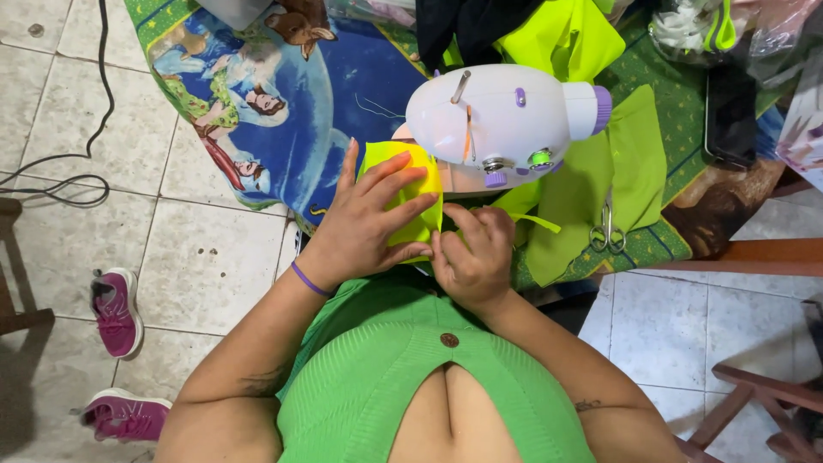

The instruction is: The person cuts a strip of green fabric with scissors and then uses a portable sewing machine to sew the fabric.

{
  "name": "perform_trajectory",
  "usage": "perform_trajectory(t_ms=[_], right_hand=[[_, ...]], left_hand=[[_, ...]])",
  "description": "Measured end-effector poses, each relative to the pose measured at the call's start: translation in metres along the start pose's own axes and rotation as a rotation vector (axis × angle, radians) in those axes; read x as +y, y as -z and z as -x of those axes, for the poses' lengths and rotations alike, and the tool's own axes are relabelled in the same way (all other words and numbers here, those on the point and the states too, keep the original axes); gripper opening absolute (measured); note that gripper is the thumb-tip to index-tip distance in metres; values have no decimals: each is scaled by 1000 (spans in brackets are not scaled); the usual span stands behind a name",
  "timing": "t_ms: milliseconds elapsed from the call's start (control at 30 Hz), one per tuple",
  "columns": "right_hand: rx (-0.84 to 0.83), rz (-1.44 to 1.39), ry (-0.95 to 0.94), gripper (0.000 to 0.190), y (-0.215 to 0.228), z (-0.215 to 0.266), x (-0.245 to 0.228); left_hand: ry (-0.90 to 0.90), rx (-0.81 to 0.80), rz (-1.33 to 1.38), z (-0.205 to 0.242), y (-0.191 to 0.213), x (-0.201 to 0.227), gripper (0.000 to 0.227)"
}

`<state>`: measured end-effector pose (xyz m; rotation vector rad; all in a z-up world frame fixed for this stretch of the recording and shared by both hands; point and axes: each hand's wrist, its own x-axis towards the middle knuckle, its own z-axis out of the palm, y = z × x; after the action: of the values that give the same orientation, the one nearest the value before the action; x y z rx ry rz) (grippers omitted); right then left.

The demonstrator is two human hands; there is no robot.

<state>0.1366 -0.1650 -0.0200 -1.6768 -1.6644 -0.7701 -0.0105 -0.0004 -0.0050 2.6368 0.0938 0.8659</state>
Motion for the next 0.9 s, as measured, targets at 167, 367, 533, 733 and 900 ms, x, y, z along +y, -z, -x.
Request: perform_trajectory(t_ms=[167, 367, 533, 733, 900], right_hand=[[39, -15, 10, 26, 6, -10, -3], [55, 17, 25, 29, 6, -11, -4], [60, 21, 30, 31, 7, -14, -5], [70, 41, 26, 26, 10, -20, -9], [62, 50, 23, 26, 12, -23, -10]], left_hand=[[9, -9, 20, -3, 4, 2, 64], [19, -13, 11, -3, 4, 3, 67], [24, 5, 6, -4, 4, 4, 75], [235, 187, 218, -18, -12, -4, 46], [-15, 280, 22, -31, -18, -14, 12]])
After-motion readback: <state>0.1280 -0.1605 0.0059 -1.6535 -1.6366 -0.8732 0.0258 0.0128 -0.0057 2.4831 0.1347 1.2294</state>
